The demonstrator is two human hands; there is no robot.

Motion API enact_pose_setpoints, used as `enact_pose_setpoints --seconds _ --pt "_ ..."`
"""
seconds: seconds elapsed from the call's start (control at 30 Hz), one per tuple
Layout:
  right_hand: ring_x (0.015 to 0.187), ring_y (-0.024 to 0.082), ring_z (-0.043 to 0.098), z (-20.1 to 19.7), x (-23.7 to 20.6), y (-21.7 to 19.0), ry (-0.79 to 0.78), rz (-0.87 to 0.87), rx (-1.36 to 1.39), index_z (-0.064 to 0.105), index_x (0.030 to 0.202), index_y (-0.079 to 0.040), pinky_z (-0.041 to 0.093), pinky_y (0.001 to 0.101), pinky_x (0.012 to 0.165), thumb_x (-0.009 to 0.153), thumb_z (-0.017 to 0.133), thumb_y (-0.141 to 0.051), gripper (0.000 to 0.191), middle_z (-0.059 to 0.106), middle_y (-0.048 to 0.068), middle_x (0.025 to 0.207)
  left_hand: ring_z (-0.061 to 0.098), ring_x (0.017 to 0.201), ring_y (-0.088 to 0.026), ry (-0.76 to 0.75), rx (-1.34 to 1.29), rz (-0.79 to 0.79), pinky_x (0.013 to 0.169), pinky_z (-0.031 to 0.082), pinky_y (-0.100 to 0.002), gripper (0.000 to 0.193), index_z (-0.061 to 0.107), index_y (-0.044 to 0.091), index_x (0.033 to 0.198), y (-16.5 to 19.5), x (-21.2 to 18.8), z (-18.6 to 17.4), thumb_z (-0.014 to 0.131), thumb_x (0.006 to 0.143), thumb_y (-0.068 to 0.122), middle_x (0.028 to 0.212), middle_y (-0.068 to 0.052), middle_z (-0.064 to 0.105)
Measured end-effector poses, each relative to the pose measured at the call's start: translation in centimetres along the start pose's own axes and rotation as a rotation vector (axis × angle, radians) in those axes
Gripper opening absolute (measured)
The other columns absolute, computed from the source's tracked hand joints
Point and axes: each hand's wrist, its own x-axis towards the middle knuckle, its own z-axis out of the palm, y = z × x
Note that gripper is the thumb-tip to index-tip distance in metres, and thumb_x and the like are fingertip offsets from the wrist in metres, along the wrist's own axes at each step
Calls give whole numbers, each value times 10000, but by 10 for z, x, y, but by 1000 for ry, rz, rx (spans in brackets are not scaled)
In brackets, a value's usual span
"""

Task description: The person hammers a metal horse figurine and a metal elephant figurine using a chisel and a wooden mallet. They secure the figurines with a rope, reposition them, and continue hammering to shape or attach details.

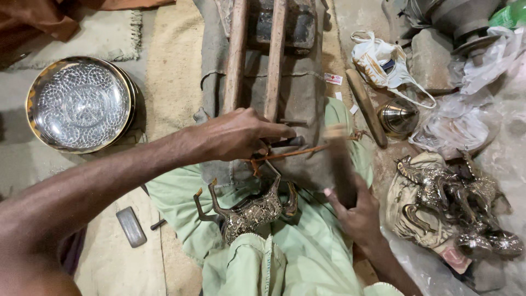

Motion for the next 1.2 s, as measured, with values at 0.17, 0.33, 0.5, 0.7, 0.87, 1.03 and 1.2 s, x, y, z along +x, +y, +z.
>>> enact_pose_setpoints --seconds 0.17,0.33,0.5,0.7,0.87,1.03,1.2 --pt "775 277 741 14 -11 12 72 25 121 550 1322 -21 596 373 692 823 854 -267 634 738 172 925 734 684 -331 -99 59 65 609 555 -512 557 605 177 1386 1 4 -5 708 858 36 831 -180 763" --pt "810 334 755 22 -14 16 122 151 112 584 1316 -25 601 412 737 814 857 -246 613 746 193 959 747 678 -238 -171 166 28 563 607 -439 594 556 224 1427 -2 7 5 651 881 8 831 -118 772" --pt "874 328 751 19 -7 12 48 -35 -46 601 1333 -51 590 400 749 814 864 -238 611 738 212 1014 784 733 -196 25 -70 118 590 626 -389 488 585 183 1386 -20 3 8 682 924 62 995 -102 795" --pt "839 267 732 11 10 3 76 53 41 586 1359 -51 576 376 757 839 847 -205 602 733 175 976 780 739 -210 112 -16 90 583 629 -400 585 556 152 1425 -22 2 4 656 872 -11 965 -134 791" --pt "835 255 692 10 20 9 124 19 89 592 1398 -55 559 371 752 872 804 -126 572 713 175 1003 754 653 -248 -45 28 -106 552 568 -477 610 578 240 1417 -5 2 -7 681 859 18 853 -144 787" --pt "900 291 706 11 29 22 88 -119 -17 562 1403 -34 561 387 777 828 762 -81 612 692 192 1039 763 641 -257 -43 35 -124 545 583 -467 609 560 238 1423 4 2 -10 648 870 -2 850 -123 785" --pt "915 297 707 -4 55 21 116 -159 33 553 1412 -55 565 403 824 892 757 -80 559 695 189 1060 751 695 -308 99 12 34 595 564 -508 522 618 147 1351 -8 -10 -2 672 863 -27 879 -150 785"
